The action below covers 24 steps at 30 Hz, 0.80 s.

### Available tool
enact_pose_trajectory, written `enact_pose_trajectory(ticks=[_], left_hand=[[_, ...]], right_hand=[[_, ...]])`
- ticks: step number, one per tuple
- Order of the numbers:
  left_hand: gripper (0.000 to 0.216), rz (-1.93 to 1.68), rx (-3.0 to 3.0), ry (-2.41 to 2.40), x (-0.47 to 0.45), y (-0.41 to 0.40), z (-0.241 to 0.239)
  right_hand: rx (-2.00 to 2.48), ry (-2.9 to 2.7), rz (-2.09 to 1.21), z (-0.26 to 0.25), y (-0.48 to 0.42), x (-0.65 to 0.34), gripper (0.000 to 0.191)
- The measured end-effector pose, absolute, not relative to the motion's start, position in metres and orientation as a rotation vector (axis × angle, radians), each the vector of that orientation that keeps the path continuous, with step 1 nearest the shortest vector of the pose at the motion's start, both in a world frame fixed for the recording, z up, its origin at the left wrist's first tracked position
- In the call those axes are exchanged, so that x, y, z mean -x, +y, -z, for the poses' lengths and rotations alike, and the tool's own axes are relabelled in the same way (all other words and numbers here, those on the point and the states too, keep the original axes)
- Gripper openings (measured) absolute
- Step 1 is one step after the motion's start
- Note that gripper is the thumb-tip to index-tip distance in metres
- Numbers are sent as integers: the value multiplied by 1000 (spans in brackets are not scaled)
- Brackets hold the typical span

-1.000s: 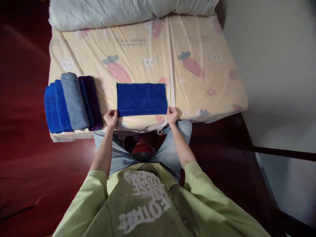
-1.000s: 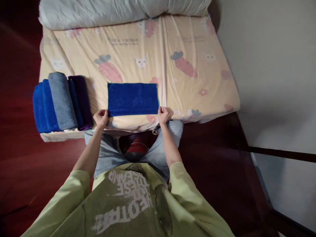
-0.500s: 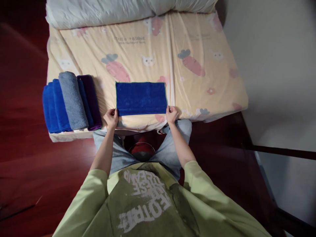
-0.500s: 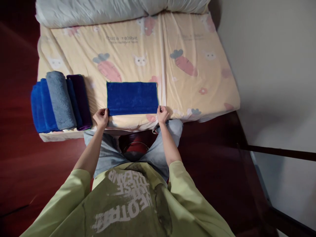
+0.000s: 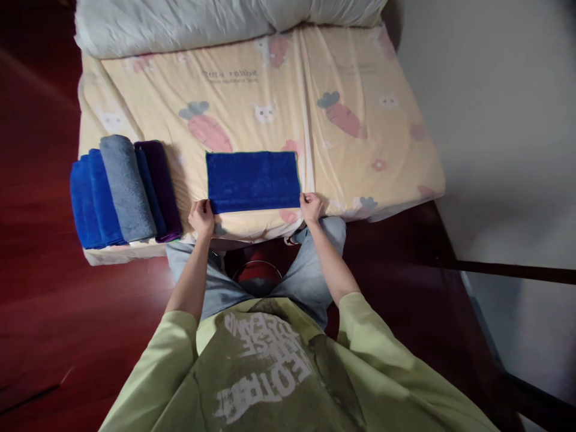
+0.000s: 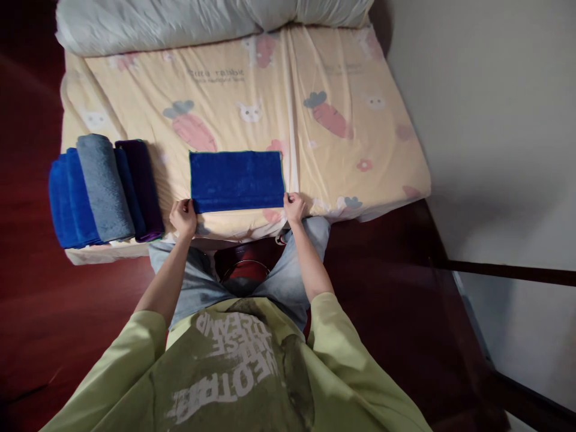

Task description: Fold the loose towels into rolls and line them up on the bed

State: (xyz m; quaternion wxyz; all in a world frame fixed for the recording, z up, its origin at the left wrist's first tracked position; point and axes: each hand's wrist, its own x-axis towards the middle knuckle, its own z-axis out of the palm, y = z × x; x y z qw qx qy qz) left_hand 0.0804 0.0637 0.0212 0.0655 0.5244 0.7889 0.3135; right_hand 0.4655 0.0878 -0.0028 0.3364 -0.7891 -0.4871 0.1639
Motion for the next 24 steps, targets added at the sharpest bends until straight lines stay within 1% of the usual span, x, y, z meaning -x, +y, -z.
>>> enact_pose_trajectory(ticks=[4, 10, 13, 15, 17, 20, 24], left_hand=[[23, -857, -1597, 2396, -77, 65, -19], [25, -796, -1702, 2367, -74, 64, -15], [26, -792, -1799, 2342, -71, 64, -18], [29, -724, -1993, 2184, -64, 64, -22], [35, -570, -2220, 1847, -54, 66, -26], [46, -390, -2356, 1439, -41, 65, -31], [59, -413, -2335, 1399, -38, 58, -33]], right_hand=[[2062, -1321, -436, 0, 87, -466, 27], [2095, -1340, -376, -1, 85, -463, 28], [2039, -1419, -295, -1, 82, -464, 28], [1958, -1526, -218, -1, 81, -468, 29], [1832, -1711, -202, -3, 79, -474, 31], [1573, -2045, -321, -7, 76, -487, 39], [1376, -2238, -453, -14, 69, -503, 42]])
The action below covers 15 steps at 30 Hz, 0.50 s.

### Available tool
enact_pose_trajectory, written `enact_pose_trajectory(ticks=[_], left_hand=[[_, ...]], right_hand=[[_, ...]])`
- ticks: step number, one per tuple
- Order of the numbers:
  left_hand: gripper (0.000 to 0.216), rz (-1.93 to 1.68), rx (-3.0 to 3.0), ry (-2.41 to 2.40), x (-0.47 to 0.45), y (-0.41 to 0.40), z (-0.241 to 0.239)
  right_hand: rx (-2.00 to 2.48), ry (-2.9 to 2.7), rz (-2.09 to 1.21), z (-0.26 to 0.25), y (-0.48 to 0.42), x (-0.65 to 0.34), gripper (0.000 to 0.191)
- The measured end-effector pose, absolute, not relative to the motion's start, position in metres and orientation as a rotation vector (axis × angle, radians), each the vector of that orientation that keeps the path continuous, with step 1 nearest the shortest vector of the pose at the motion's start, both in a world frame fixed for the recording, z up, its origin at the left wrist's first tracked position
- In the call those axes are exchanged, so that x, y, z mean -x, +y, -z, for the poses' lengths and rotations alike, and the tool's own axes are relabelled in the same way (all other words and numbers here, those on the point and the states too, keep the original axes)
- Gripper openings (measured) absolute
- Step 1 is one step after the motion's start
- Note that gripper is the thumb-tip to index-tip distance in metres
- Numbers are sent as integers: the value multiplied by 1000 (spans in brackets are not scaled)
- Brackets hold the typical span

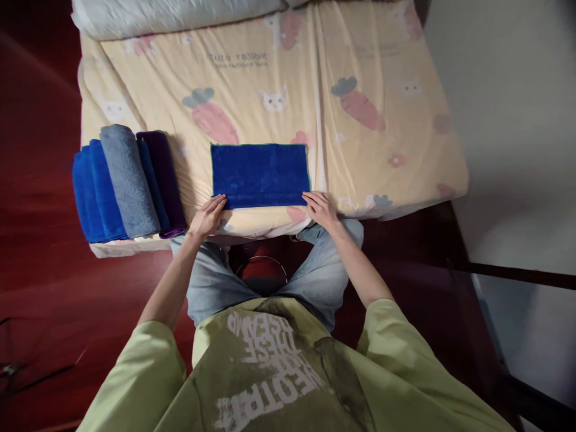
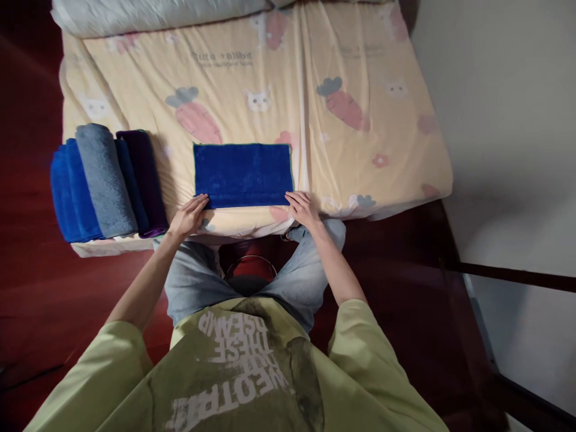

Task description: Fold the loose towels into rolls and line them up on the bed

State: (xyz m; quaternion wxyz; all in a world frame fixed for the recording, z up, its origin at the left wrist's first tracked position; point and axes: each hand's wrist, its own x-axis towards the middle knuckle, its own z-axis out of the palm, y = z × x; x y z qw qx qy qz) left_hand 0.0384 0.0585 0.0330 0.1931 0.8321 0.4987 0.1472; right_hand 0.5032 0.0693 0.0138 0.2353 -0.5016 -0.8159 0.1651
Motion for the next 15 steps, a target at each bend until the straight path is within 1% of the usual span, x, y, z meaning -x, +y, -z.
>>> enact_pose_trajectory(ticks=[5, 9, 13, 15], left_hand=[[64, -465, -2296, 1534, -54, 57, -29], [58, -391, -2262, 1689, -65, 67, -30], [51, -364, -2278, 1709, -72, 71, -39], [48, -380, -2278, 1730, -77, 70, -42]], right_hand=[[1415, -2253, -436, -18, 65, -505, 43], [1481, -2236, -400, -19, 71, -494, 42], [1540, -2239, -379, -21, 77, -485, 47], [1564, -2221, -372, -22, 78, -482, 46]])
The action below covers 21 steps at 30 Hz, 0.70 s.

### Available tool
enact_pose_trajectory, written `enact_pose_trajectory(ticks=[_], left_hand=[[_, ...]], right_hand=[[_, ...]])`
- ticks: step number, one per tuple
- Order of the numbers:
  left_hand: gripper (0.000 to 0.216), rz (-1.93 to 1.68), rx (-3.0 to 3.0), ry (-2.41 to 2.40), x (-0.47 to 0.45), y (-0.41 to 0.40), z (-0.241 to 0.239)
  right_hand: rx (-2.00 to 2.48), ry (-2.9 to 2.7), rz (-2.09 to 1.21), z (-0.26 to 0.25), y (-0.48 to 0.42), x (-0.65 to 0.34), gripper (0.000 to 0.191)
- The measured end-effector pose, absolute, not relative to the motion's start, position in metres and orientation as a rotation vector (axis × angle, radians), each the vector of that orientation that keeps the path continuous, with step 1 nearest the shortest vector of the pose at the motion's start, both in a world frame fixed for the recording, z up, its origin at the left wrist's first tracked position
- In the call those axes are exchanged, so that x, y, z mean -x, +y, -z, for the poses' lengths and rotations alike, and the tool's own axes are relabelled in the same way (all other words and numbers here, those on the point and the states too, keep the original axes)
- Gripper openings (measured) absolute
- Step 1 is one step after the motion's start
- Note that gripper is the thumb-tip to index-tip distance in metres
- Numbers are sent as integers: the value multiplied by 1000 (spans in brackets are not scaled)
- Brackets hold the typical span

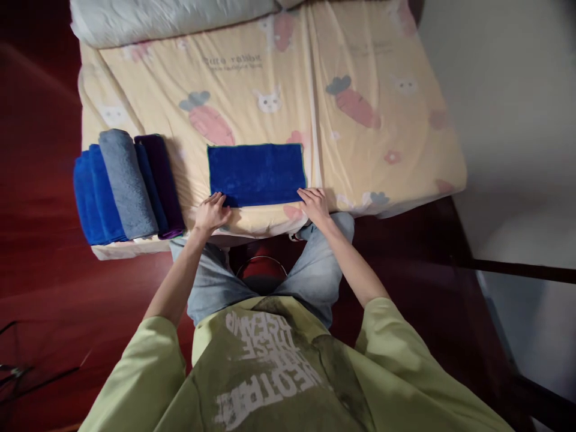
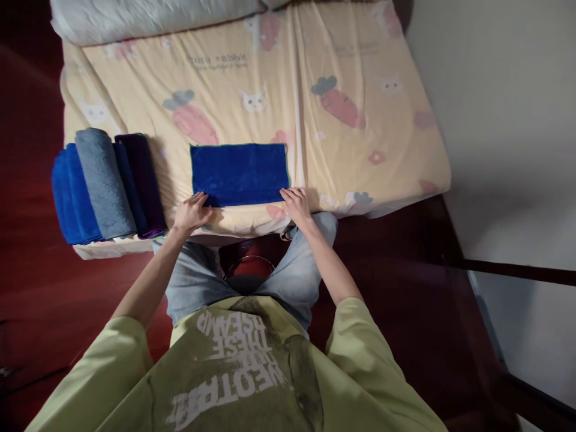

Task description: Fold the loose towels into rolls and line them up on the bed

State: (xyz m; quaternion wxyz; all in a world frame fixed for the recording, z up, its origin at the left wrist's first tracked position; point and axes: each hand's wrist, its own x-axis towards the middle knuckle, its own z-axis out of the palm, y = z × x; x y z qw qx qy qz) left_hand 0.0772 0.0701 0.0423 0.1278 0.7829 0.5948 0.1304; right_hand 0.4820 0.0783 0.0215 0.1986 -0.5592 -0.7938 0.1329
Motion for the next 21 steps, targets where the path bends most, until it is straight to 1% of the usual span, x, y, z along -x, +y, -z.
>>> enact_pose_trajectory(ticks=[5, 7, 10, 16, 21], left_hand=[[55, -374, -2294, 1836, -97, 70, -45], [50, -293, -2301, 1892, -101, 74, -44], [33, -180, -2318, 1916, -97, 82, -43], [49, -225, -2292, 1751, -64, 89, -46], [55, -370, -2267, 1624, -44, 76, -61]], right_hand=[[1637, -2109, -338, -20, 82, -476, 37], [1671, -2051, -329, -18, 84, -475, 35], [1685, -1993, -351, -14, 86, -475, 37], [1547, -2041, -474, -10, 90, -487, 57], [1441, -2111, -509, -27, 87, -500, 54]])
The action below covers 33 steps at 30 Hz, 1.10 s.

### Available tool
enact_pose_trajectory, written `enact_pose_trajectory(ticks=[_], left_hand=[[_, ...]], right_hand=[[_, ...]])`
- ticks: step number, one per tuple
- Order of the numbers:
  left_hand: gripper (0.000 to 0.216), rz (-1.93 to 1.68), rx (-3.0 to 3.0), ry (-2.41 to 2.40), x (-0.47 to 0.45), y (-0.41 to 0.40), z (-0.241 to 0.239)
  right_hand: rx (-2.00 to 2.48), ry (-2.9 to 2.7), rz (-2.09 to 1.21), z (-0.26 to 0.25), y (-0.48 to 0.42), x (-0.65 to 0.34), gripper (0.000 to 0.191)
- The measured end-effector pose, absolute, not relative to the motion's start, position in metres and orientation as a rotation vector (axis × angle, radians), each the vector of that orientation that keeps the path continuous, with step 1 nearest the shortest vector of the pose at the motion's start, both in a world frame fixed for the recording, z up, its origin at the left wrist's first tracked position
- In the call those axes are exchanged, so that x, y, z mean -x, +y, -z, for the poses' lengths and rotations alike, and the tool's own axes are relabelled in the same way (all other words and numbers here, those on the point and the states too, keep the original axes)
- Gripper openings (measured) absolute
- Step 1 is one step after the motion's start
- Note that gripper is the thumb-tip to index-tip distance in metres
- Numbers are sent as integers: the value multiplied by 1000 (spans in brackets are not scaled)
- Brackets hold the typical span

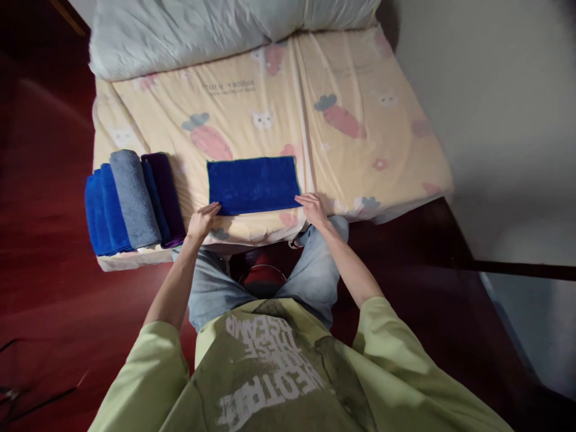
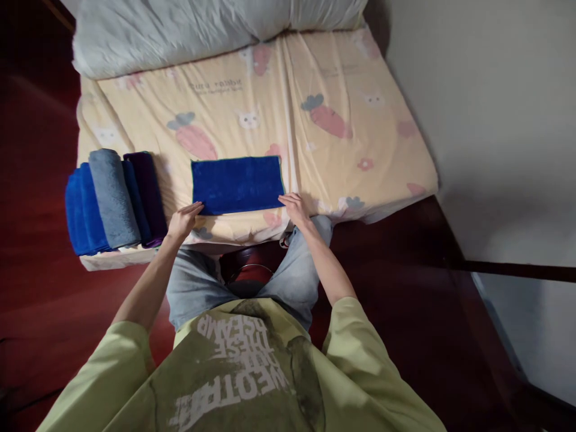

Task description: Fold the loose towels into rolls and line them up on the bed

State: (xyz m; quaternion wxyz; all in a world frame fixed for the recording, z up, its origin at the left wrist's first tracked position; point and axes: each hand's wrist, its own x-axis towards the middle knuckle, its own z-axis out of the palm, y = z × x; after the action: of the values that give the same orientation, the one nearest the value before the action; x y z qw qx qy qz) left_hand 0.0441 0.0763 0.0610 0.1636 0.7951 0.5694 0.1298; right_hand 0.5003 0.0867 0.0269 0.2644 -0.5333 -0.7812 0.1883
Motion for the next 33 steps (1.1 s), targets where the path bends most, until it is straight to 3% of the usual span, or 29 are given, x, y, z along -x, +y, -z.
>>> enact_pose_trajectory(ticks=[5, 12, 19, 23, 28, 33], left_hand=[[52, -562, -2225, 1502, -36, 41, -61], [49, -842, -1787, 1818, -51, 8, -26], [35, -921, -1606, 1869, -48, 23, -27], [39, -982, -1509, 1888, -48, 31, -21], [41, -1044, -1505, 1908, -48, 40, -10], [39, -1041, -1516, 1978, -50, 51, -13]], right_hand=[[1341, -2196, -656, -40, 71, -516, 58], [1463, -1940, -703, -22, 54, -509, 59], [1499, -1637, -860, -16, 58, -509, 39], [1549, -1518, -884, -14, 64, -508, 27], [1660, -1444, -848, -6, 75, -505, 30], [1632, -1422, -766, 2, 86, -500, 52]])
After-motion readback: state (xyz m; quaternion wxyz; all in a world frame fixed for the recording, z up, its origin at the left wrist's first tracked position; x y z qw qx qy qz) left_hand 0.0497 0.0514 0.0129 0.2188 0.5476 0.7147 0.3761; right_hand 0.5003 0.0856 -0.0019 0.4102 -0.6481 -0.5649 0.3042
